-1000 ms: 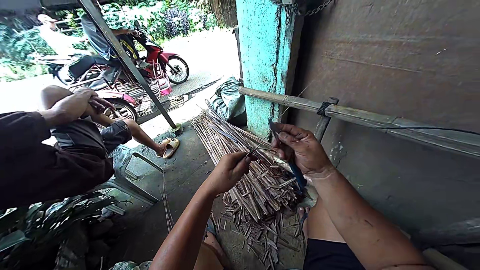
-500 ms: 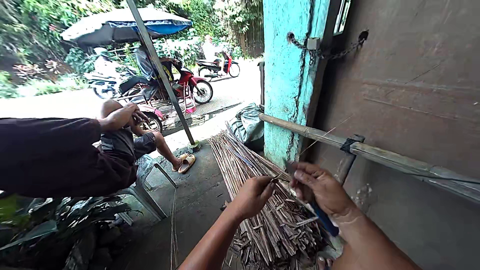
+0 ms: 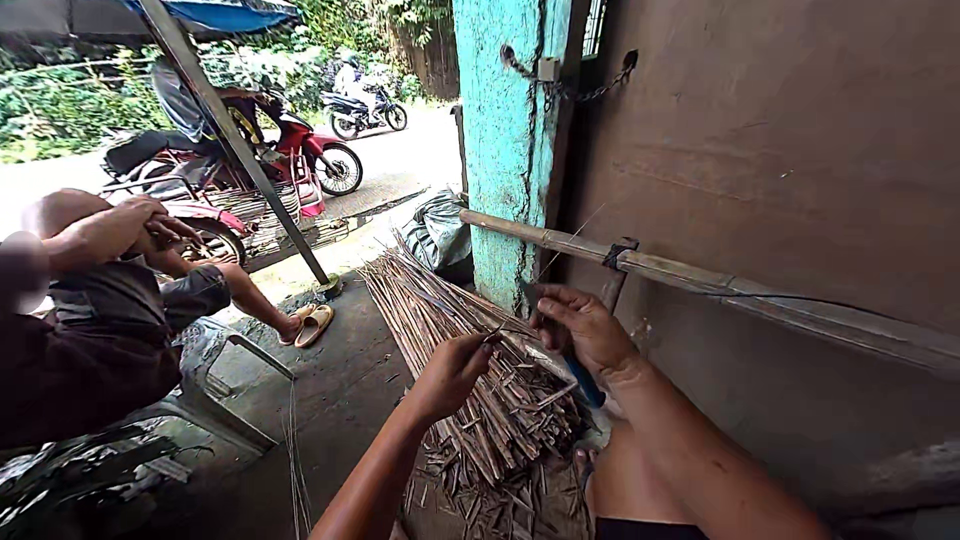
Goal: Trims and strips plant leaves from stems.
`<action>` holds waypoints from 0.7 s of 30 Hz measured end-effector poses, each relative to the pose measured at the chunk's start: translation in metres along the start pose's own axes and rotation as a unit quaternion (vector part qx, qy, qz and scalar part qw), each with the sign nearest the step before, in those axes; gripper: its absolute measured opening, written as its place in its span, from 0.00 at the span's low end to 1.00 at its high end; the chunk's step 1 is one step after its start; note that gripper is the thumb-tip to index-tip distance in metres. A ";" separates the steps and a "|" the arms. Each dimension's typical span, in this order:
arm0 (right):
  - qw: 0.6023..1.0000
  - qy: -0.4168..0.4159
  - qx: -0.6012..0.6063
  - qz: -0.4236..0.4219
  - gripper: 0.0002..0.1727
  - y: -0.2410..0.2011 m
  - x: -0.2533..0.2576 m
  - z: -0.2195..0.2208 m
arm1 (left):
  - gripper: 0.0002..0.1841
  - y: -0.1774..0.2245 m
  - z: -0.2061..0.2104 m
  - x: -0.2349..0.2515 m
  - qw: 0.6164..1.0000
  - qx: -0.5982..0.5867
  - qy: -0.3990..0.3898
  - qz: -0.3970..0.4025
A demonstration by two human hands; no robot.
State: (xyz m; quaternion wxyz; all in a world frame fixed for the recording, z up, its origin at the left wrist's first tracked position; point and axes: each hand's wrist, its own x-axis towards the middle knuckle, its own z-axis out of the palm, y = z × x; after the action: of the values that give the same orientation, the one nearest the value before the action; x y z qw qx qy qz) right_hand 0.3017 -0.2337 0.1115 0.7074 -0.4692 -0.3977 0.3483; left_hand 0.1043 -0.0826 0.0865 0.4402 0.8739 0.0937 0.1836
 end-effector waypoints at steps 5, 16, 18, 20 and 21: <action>0.999 0.026 0.007 -0.021 0.18 -0.022 0.012 -0.010 | 0.19 -0.006 0.004 -0.002 1.000 0.001 0.011 0.002; 0.998 -0.046 0.008 -0.047 0.18 -0.023 0.024 -0.008 | 0.15 -0.031 -0.007 -0.014 0.975 -0.220 -0.003 -0.003; 0.996 -0.093 -0.015 -0.002 0.15 -0.008 0.019 -0.002 | 0.14 -0.029 -0.008 -0.011 0.972 -0.236 -0.002 0.006; 0.986 -0.154 -0.025 0.059 0.10 0.008 0.013 0.005 | 0.15 -0.025 -0.011 -0.008 0.971 -0.238 -0.021 0.014; 0.979 -0.184 -0.026 0.086 0.09 0.015 0.011 0.008 | 0.15 -0.023 -0.012 -0.006 0.970 -0.240 -0.034 0.019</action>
State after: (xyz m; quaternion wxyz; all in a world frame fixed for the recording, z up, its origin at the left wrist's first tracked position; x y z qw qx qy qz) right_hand 0.2974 -0.2162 0.1019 0.5772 -0.4479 -0.4878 0.4777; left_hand 0.0938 -0.0621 0.0726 0.6369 0.7496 0.0157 0.1794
